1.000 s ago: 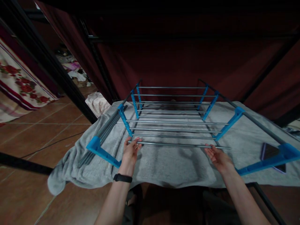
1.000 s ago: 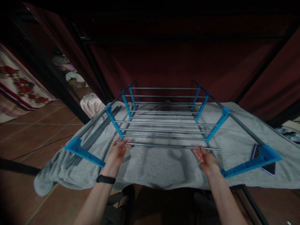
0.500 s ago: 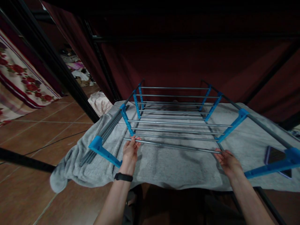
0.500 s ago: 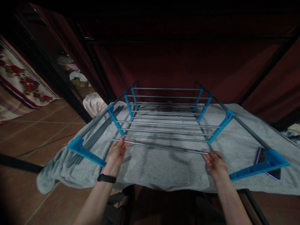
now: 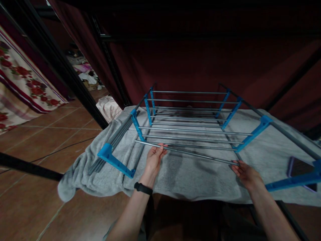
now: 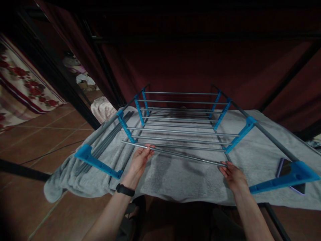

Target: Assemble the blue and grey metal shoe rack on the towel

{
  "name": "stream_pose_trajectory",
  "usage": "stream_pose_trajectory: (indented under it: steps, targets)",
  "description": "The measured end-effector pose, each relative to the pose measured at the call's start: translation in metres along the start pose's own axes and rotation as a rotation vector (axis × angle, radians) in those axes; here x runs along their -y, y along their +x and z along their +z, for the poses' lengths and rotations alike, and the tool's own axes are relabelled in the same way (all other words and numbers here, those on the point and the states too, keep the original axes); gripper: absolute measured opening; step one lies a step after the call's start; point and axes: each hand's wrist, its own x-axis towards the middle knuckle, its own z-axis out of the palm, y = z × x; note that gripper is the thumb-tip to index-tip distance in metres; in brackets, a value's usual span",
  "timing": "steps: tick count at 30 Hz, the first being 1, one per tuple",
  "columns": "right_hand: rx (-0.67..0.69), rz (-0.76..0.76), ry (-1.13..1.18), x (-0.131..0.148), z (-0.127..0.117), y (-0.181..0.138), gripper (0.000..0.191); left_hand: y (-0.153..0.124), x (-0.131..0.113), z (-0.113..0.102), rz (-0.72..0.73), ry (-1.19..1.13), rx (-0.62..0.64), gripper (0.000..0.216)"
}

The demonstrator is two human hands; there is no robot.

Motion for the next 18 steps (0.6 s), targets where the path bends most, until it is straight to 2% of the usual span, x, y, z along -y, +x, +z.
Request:
stream_pose_trajectory:
  steps: [5,10,18]
  targets:
    - [-0.046,0.023,-0.013,-0.001,0.001,-0.001,0.023,-0.005,0.01,0.013,0.018,0.057,0.085,0.034]
    - [-0.016,0.02,-0.066,-0.004,0.001,0.0,0.02,-0.012,0.02,0.026,0.086,0.126,0.161,0.032]
    - [-0.038,-0.005,-0.157,-0.005,0.003,-0.002,0.009,-0.016,0.023,0.039,0.135,0.171,0.227,0.03]
